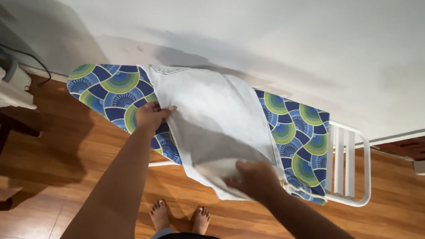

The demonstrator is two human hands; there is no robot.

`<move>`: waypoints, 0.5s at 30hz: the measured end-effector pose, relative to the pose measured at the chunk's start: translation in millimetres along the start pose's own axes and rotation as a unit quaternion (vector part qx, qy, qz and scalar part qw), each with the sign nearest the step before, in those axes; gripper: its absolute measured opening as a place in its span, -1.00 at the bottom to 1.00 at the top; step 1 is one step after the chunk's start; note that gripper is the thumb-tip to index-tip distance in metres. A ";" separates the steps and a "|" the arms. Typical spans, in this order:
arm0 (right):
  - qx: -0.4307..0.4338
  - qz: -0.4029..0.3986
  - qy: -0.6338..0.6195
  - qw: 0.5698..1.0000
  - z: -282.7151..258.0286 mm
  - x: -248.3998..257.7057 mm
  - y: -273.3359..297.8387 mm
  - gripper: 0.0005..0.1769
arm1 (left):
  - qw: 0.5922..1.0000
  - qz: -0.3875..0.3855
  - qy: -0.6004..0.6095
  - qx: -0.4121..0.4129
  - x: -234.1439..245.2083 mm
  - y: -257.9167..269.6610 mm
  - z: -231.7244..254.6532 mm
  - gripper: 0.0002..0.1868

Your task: Ironing a pair of denim pants on an ironing board.

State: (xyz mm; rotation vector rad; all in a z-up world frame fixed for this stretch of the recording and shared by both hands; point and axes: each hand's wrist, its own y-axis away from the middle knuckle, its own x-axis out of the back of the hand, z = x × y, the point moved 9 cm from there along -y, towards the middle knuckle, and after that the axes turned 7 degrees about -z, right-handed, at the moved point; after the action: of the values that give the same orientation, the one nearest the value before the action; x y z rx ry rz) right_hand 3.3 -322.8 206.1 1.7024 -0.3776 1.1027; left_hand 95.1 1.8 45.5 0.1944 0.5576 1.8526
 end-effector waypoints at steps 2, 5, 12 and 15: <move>-0.013 0.004 -0.041 0.999 4.5 14.1 -13.5 -0.25 | 1.000 0.002 -0.002 0.001 0.2 0.2 0.5 -0.38; -0.043 0.103 -0.108 0.988 21.8 38.3 -32.1 -0.31 | 1.000 -0.002 0.004 -0.004 -2.1 2.0 -2.7 -0.39; 0.024 0.067 -0.016 0.997 -6.2 16.9 -5.9 -0.30 | 1.000 0.009 -0.002 0.010 0.5 0.2 1.0 -0.38; 0.025 0.047 0.004 0.999 -11.4 21.8 -11.8 -0.32 | 1.000 0.012 -0.002 0.007 3.1 5.9 1.2 -0.37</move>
State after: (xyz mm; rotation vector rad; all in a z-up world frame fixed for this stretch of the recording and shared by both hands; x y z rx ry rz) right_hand 17.4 -302.4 217.5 1.7370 -0.4326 1.1968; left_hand 89.4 3.5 48.9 0.2144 0.5688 1.8710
